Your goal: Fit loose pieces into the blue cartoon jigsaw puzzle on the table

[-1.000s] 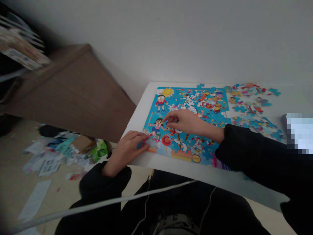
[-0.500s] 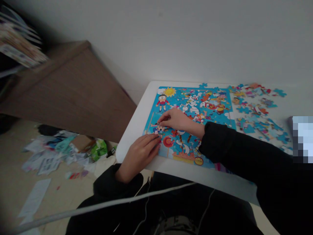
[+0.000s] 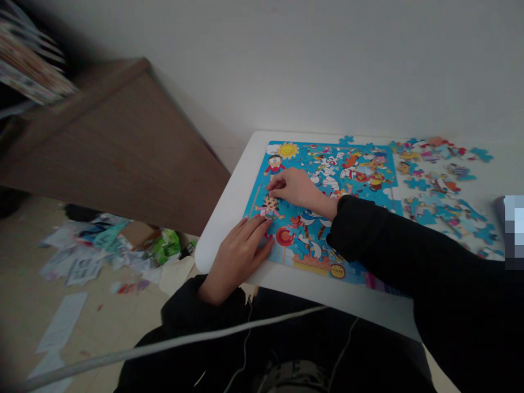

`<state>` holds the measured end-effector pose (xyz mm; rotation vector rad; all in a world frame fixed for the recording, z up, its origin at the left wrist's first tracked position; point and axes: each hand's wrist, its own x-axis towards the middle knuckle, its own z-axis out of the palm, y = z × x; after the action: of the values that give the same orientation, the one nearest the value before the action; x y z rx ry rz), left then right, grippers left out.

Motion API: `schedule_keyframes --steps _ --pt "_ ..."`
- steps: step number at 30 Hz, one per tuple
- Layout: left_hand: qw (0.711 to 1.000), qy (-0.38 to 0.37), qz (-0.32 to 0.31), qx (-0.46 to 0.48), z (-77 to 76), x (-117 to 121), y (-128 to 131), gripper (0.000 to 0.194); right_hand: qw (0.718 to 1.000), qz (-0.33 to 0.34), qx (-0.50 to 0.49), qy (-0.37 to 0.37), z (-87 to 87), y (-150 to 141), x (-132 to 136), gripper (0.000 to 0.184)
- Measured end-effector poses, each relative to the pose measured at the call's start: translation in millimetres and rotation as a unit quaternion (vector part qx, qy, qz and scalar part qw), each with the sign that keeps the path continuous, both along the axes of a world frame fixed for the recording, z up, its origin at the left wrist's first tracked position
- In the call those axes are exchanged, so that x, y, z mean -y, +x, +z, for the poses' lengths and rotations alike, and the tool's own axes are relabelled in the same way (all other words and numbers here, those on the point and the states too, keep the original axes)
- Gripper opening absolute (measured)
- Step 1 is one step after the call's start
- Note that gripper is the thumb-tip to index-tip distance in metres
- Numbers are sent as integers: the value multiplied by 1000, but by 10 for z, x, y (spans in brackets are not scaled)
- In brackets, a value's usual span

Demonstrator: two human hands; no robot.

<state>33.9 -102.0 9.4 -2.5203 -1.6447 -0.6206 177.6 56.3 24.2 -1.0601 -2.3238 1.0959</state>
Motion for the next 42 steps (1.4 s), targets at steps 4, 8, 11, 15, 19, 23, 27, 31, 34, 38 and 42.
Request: schedule_keyframes --steps 4,8,11,15,19,23,27,31,34,38,42 --pt "1000 -2 9 -5 -19 -12 11 36 996 -7 42 83 60 17 -2 14" --pt "1000 -2 14 -8 -52 -5 26 39 986 57 56 144 56 73 -11 17" --pt "1000 -8 16 -12 -63 -3 34 42 977 117 67 166 14 108 -19 19" --pt "1000 -6 17 -12 -72 -3 36 43 976 136 66 159 -11 121 -32 20" --pt "1000 5 15 -7 -85 0 33 43 976 145 64 149 4 117 -47 19" --pt "1000 26 13 1 -86 7 40 41 977 144 65 141 15 112 -48 18" --pt "997 73 2 13 -67 30 55 32 979 138 67 138 30 109 -38 17" --pt "993 112 -32 34 -52 61 66 18 978 140 71 136 32 111 -38 18" --pt "993 108 -36 38 -53 65 69 18 978 143 73 136 23 113 -43 19" --pt "997 70 -7 29 -65 42 64 28 977 142 74 140 23 115 -42 19" --pt "999 33 11 22 -74 24 54 36 976 147 68 144 23 114 -48 18"
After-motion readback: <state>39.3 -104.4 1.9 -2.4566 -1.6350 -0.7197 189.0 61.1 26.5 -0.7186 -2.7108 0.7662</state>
